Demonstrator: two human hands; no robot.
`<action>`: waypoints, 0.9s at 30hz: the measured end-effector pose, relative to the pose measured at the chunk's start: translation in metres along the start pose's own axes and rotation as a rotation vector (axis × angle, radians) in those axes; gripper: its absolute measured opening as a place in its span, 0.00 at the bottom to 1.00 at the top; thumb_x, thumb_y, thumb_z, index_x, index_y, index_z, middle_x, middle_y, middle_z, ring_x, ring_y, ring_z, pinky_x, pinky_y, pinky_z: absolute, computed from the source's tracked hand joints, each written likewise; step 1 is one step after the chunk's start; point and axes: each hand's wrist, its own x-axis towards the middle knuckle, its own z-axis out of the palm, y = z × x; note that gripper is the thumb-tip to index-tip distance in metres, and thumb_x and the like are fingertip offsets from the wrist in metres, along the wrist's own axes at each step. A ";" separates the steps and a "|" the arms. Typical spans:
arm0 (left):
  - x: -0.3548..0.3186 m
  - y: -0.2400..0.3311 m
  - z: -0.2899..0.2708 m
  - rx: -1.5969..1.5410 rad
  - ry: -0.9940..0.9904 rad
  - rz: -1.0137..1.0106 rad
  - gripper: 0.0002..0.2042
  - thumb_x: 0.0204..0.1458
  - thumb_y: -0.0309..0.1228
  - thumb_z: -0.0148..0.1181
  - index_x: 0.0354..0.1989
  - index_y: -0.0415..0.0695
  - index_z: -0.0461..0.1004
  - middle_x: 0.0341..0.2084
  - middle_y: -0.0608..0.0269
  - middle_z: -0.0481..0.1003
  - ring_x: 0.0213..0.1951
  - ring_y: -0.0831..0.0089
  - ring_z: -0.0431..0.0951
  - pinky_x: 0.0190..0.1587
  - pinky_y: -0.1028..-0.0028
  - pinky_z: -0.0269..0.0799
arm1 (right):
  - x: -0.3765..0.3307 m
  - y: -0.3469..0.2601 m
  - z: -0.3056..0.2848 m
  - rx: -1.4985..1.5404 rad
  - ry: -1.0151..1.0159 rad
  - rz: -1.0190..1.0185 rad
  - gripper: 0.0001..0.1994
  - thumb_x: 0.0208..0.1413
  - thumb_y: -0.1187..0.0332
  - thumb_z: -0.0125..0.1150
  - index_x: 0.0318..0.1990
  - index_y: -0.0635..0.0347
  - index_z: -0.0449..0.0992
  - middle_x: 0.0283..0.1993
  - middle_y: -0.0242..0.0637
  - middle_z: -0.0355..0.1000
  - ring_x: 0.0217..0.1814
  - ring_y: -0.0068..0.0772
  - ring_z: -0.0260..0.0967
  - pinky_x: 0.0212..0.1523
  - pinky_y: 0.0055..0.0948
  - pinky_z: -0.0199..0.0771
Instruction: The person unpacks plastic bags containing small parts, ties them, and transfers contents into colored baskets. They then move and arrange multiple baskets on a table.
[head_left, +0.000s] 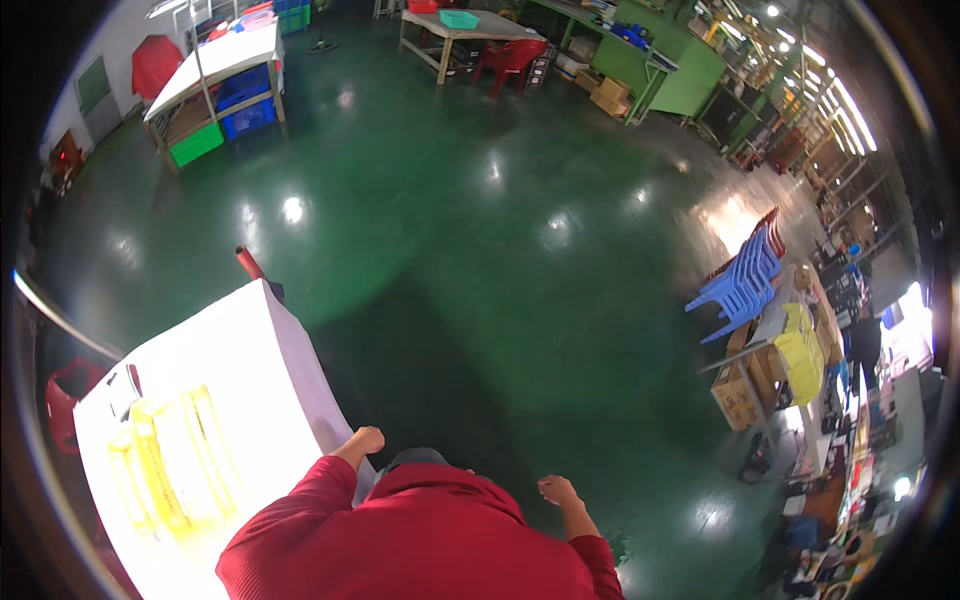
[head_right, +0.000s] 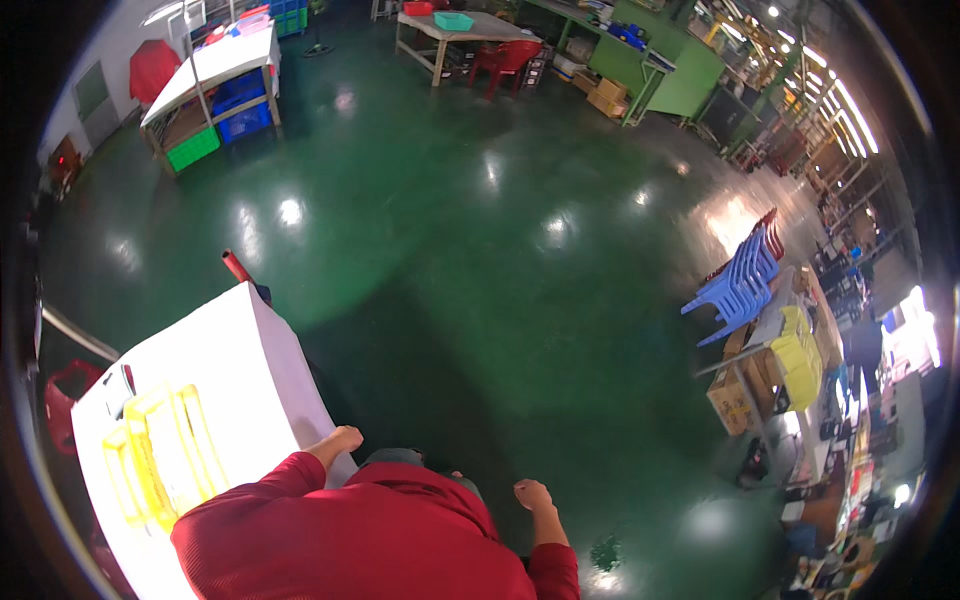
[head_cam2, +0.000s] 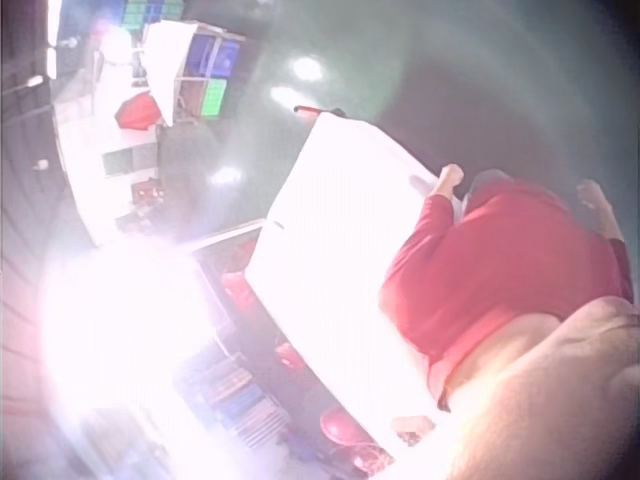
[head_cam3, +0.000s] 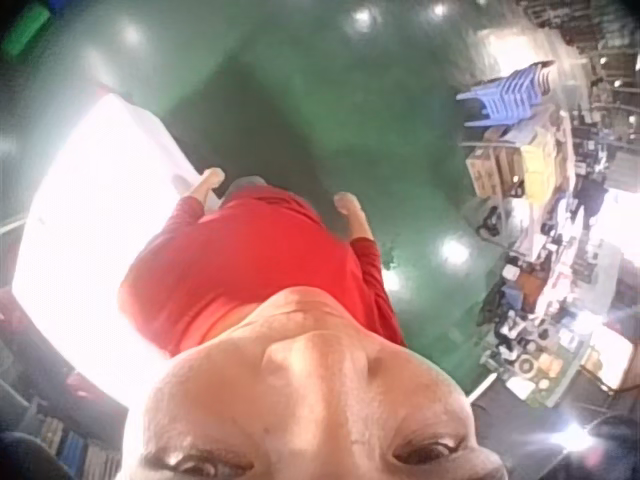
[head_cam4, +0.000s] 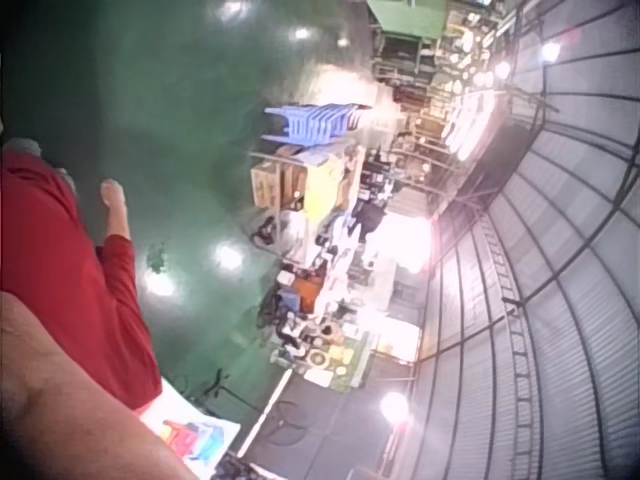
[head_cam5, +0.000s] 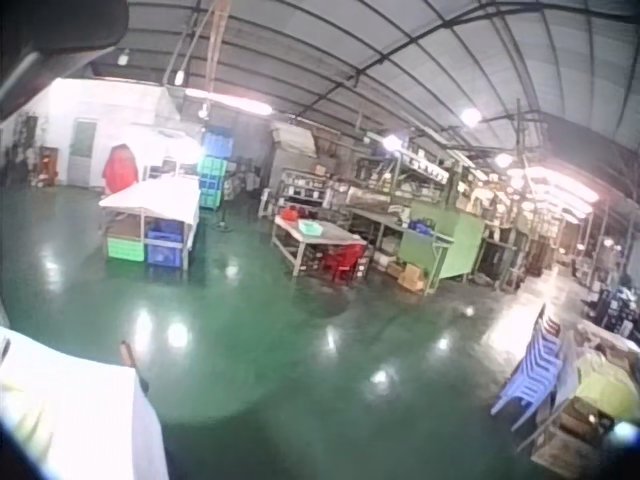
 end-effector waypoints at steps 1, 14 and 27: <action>0.000 0.012 -0.008 -0.014 0.034 -0.017 0.13 0.43 0.29 0.46 0.33 0.41 0.77 0.39 0.51 0.74 0.41 0.56 0.75 0.41 0.62 0.72 | 0.005 0.007 -0.007 -0.008 -0.031 0.027 0.13 0.47 0.60 0.51 0.39 0.49 0.77 0.38 0.36 0.73 0.41 0.38 0.70 0.43 0.33 0.70; 0.048 0.012 -0.042 -0.491 0.328 -0.280 0.13 0.44 0.32 0.49 0.35 0.44 0.76 0.38 0.52 0.75 0.41 0.56 0.75 0.42 0.62 0.72 | 0.157 0.002 -0.049 -0.632 -0.432 -0.516 0.12 0.47 0.70 0.54 0.42 0.54 0.75 0.34 0.28 0.74 0.32 0.23 0.72 0.32 0.25 0.72; 0.151 -0.279 -0.214 -0.368 0.143 -0.259 0.09 0.40 0.29 0.51 0.28 0.43 0.78 0.35 0.51 0.75 0.39 0.54 0.76 0.40 0.60 0.72 | 0.414 -0.366 -0.224 0.140 -0.130 -0.183 0.13 0.50 0.68 0.50 0.42 0.65 0.73 0.31 0.37 0.74 0.29 0.26 0.72 0.32 0.27 0.72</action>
